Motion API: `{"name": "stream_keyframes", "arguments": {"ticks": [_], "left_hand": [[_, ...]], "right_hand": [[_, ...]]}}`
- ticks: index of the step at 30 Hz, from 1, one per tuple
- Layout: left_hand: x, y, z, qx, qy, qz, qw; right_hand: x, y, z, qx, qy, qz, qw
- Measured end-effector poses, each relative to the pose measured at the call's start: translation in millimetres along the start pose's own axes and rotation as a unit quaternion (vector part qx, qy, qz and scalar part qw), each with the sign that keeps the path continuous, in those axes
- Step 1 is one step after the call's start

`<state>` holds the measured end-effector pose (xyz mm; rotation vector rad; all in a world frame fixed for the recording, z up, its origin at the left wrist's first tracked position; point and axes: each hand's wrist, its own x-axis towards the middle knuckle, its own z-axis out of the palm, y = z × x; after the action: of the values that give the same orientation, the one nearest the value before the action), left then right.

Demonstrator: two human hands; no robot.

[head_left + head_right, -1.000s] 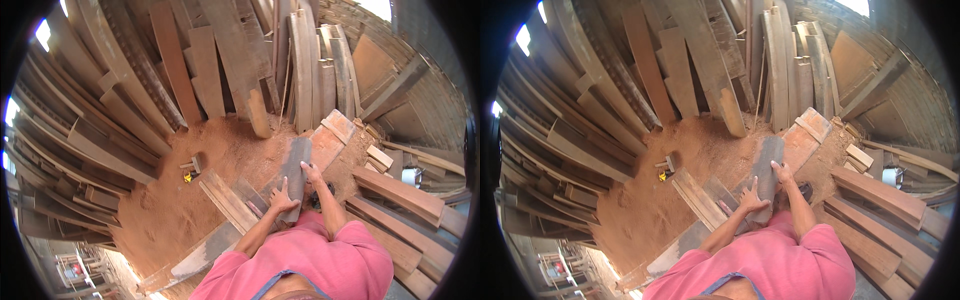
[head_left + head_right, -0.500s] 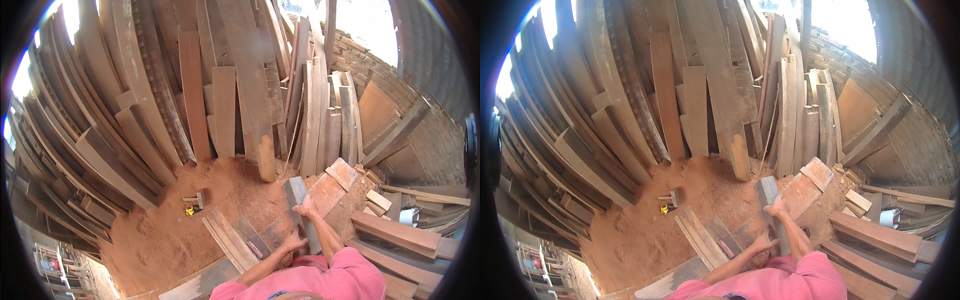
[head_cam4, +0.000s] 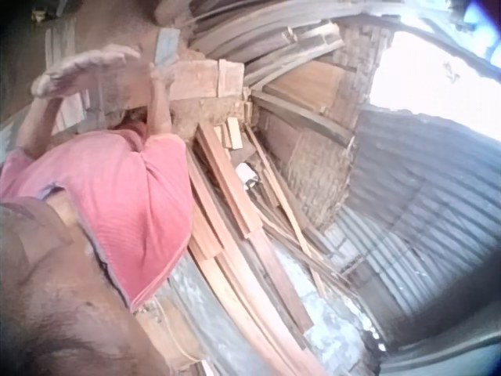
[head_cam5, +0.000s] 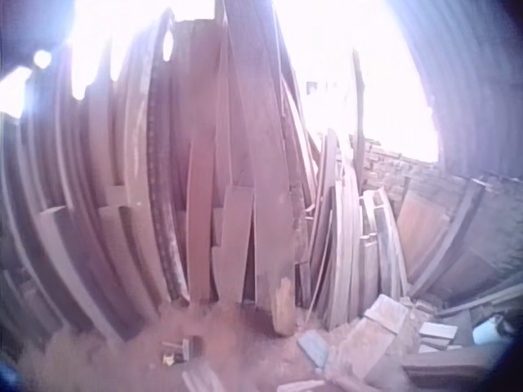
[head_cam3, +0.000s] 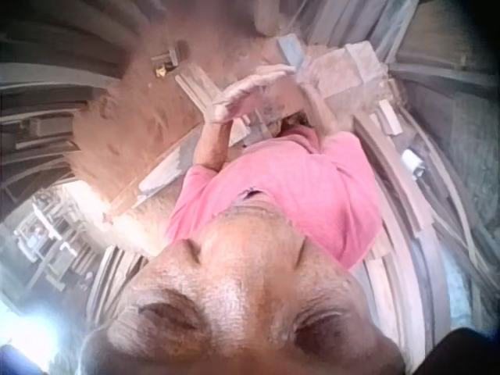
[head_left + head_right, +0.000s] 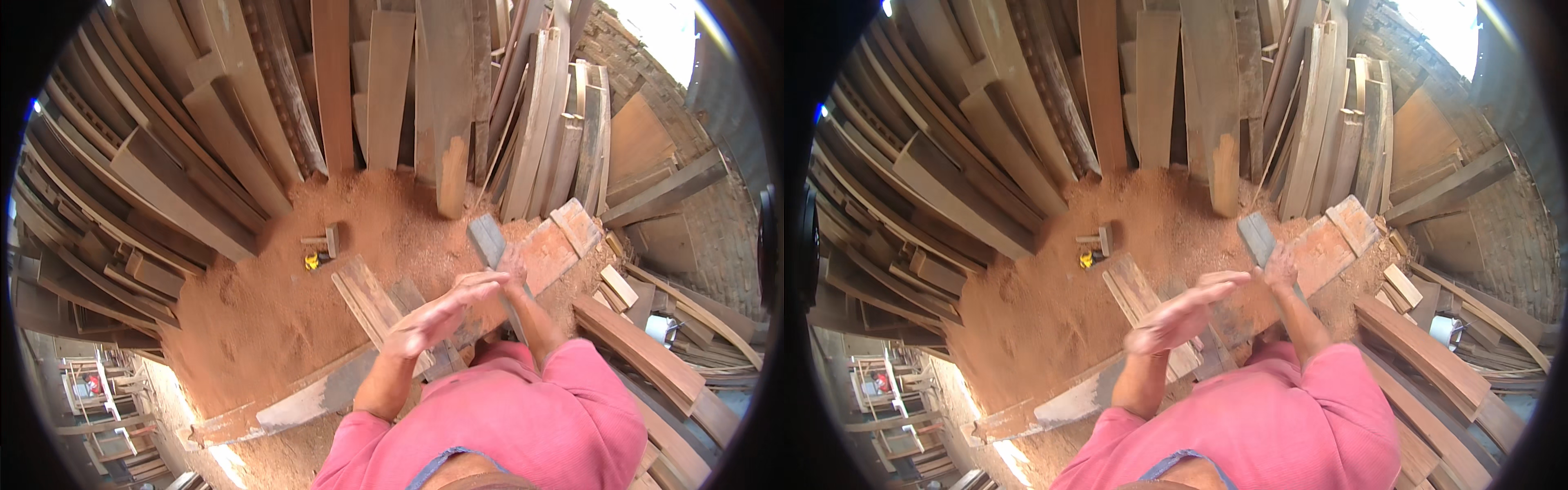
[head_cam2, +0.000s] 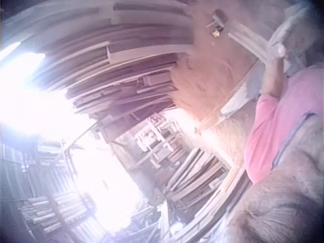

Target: The person measures a long wooden plank with a tape measure and then uses a handheld circular saw to cut the plank into smaller pieces. The person repeatedly positions the plank, measures it, and cuts it, stacking the resulting pieces.

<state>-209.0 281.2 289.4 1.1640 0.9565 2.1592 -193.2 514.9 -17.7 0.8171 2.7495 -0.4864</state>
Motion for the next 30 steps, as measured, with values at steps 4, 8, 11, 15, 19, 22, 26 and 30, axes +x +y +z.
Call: {"name": "stream_keyframes", "arguments": {"ticks": [4,8,11,15,19,22,26,30], "left_hand": [[43.8,81.8,33.3,0.011,-0.209,0.156,0.965],[62.6,118.6,80.9,-0.106,-0.190,0.182,0.959],[65.6,124.8,57.9,-0.107,-0.175,0.242,0.948],[1.7,108.5,21.7,-0.125,0.008,0.251,0.960],[-1.2,44.6,-20.6,0.008,0.338,0.045,0.940],[-36.1,-61.8,-44.7,0.151,0.422,-0.301,0.842],[-77.2,-170.5,-50.9,0.621,0.093,-0.452,0.633],[-109.5,-242.7,-74.7,0.536,0.082,-0.577,0.611]], "right_hand": [[-12.8,-0.6,-20.1,-0.015,0.020,-0.001,1.000],[-17.3,-16.8,-33.5,0.013,-0.021,0.022,0.999],[-9.5,-21.2,-30.3,0.008,0.008,-0.002,1.000],[-11.9,-7.7,-18.3,0.005,0.013,0.010,1.000],[-13.0,-14.1,-43.1,0.033,-0.024,0.001,0.999],[3.0,-10.7,-45.0,0.133,-0.040,-0.007,0.990],[49.5,9.6,-39.3,0.388,-0.019,0.112,0.915],[133.4,38.8,-21.1,0.401,-0.005,0.103,0.910]]}}
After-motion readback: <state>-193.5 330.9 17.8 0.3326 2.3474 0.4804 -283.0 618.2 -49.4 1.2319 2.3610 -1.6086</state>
